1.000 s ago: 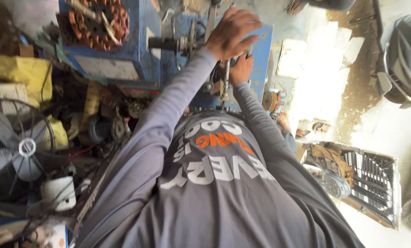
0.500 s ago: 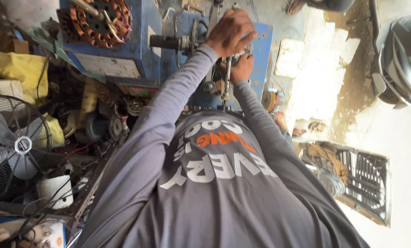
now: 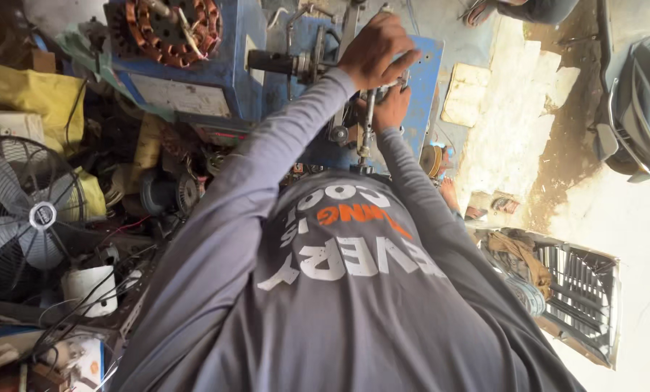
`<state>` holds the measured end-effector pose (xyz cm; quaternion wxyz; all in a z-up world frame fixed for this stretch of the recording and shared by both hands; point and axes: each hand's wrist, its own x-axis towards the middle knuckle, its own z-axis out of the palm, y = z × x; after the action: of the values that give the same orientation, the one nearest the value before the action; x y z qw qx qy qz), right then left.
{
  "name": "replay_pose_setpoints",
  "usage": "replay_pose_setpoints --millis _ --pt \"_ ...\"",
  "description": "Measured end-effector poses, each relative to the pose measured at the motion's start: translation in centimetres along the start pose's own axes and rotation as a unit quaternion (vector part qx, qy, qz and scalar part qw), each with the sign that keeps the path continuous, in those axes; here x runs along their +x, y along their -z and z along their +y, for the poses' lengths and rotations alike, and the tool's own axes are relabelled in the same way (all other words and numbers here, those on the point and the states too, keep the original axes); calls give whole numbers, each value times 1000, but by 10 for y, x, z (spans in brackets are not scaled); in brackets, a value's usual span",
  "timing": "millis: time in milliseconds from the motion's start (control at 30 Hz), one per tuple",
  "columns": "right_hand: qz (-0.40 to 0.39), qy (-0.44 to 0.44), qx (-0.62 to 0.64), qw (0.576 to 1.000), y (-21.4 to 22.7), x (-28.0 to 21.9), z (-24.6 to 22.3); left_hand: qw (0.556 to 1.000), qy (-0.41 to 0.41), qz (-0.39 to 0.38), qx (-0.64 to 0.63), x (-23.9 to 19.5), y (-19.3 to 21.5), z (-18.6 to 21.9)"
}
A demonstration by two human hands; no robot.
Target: The person uses a motor-winding machine to position and tension copper coils into a fan stator, adjusting the stator and wire by hand throughout the process.
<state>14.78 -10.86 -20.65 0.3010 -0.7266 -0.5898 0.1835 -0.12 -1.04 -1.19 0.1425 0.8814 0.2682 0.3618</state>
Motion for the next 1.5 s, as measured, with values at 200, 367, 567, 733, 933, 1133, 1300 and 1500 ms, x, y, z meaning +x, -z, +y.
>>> replay_pose_setpoints --millis 200,367,567,733,933,1133,1300,1500 --pt "-64 -79 -95 990 -6 4 7 995 11 103 -12 -10 -1 -1" --pt "-3 -17 0 1000 0 3 4 999 20 27 -12 0 1 5" --pt "-12 29 -19 999 7 5 5 995 98 -23 -23 2 -1 1" --pt "-60 -61 134 987 25 9 6 996 8 90 -17 9 8 23" --pt "121 31 141 982 87 -9 -31 964 241 -101 39 -35 41 33" --pt "50 190 41 980 130 -13 -136 953 221 -76 192 -72 34 52" --pt "68 186 -52 979 131 5 -168 943 266 -109 170 -71 37 59" --pt "83 143 79 983 124 7 -134 957 244 -54 148 -69 45 71"
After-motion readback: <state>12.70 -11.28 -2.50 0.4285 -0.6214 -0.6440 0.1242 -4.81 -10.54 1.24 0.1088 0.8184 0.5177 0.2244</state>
